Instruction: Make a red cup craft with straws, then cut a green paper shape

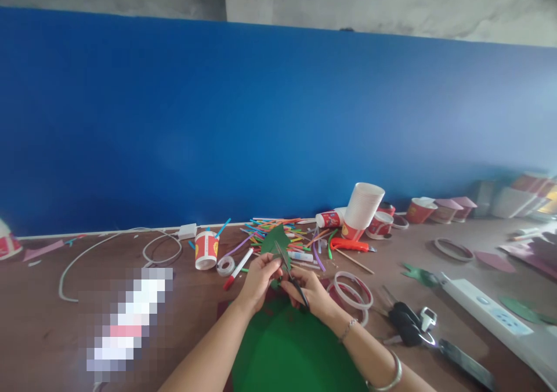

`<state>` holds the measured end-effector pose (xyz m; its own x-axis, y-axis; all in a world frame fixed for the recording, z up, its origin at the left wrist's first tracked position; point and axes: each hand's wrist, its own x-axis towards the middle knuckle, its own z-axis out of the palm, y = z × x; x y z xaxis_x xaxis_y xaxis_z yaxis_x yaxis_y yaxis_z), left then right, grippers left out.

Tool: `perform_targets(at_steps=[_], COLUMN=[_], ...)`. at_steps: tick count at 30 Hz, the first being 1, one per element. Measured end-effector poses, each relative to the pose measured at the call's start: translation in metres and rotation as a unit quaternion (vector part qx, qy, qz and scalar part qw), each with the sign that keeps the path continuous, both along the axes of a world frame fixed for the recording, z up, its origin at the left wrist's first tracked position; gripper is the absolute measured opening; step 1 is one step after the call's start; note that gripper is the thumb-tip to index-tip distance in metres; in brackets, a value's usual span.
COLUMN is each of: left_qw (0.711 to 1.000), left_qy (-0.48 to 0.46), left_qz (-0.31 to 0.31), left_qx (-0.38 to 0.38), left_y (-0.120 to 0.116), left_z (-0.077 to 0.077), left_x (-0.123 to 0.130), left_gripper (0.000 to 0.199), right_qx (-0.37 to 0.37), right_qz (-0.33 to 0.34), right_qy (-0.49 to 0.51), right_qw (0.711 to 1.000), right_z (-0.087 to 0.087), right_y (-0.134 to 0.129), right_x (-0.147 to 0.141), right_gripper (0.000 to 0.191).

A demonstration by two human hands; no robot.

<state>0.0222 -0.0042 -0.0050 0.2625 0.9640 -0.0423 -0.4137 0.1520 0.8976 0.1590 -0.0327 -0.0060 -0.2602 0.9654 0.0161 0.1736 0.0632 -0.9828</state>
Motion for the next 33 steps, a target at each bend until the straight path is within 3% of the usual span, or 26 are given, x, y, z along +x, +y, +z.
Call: perform_targets(at_steps=[7,23,33], left_qw=[1.0,0.999,1.0], left_qy=[0.006,0.033,0.026], left_qz=[0.005,0.003,-0.017], left_qx=[0.002,0.002,0.005], left_y=[0.0023,0.0026,0.005], left_z=[-0.0008,0.0001,-0.0005], left_x=[-0.0013,-0.0009,-0.0038], left_gripper=[0.026,0.024,0.024], right_qx=[-0.022,0.005,-0.006], right_qz=[-0.001,0.027,0.017], right_qy=[-0.007,-0.009,-0.018], right_qw=[1.0,1.0,1.0], right_z=[0.0001,-0.0076,-0.0015], right_y=[0.0003,0.0016,-0.0001], right_x=[0.0016,0.0053,0.0055], right_gripper=[0.026,0.027,0.029])
